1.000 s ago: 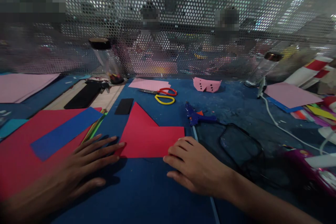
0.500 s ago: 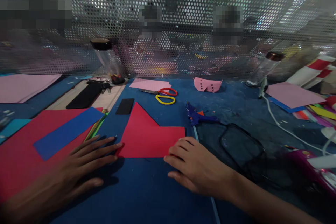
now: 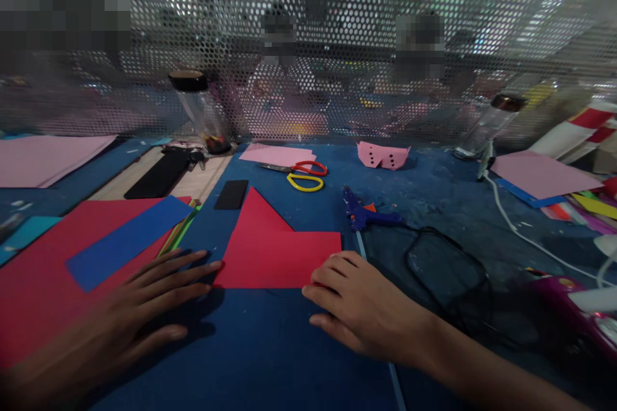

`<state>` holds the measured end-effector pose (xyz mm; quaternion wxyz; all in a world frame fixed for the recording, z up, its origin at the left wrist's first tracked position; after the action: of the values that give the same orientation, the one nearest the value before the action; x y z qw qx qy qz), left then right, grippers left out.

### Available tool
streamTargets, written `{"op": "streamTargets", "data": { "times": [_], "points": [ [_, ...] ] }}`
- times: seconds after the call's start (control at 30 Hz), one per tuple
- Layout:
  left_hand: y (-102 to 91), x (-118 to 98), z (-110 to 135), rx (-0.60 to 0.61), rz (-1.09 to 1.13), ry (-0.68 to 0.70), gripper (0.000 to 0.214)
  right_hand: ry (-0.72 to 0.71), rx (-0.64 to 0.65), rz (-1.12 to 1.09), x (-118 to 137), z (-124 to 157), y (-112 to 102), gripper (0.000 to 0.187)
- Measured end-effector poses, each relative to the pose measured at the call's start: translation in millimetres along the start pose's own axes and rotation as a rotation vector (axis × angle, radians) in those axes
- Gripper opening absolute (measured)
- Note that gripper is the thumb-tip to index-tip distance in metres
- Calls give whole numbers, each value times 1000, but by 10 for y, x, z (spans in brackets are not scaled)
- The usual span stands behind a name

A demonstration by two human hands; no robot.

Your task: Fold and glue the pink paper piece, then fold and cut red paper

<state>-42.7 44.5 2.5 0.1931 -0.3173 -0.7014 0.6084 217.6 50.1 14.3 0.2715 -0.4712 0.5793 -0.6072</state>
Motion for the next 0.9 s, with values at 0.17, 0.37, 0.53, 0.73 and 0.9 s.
{"op": "streamTargets", "data": {
  "times": [0.17,0.37,0.53,0.73,0.9],
  "points": [
    [-35,-49,11,-28,-57,47,56,1,8,-7,-6,3,13,34],
    [-69,-161,-29,-40,-59,42,68,-5,7,3,-13,-10,23,35],
    [-59,-328,-186,-23,-51,110,68,2,7,16,-1,-21,6,34],
    [-10,-260,-174,-9,-27,89,66,7,12,26,2,-22,2,32],
    [4,-347,-250,13,-36,99,71,14,37,35,-1,-63,18,35]
  ]
}}
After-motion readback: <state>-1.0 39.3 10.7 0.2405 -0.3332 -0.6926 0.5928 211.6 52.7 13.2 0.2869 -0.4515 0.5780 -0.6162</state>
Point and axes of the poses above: each hand's wrist, its own z-axis away from the middle knuckle, its own y-axis out of the palm, x = y × z, the point moved 9 cm from there along -z, towards the middle knuckle, and after that the axes turned 5 degrees about -y, right-handed, at the moved point
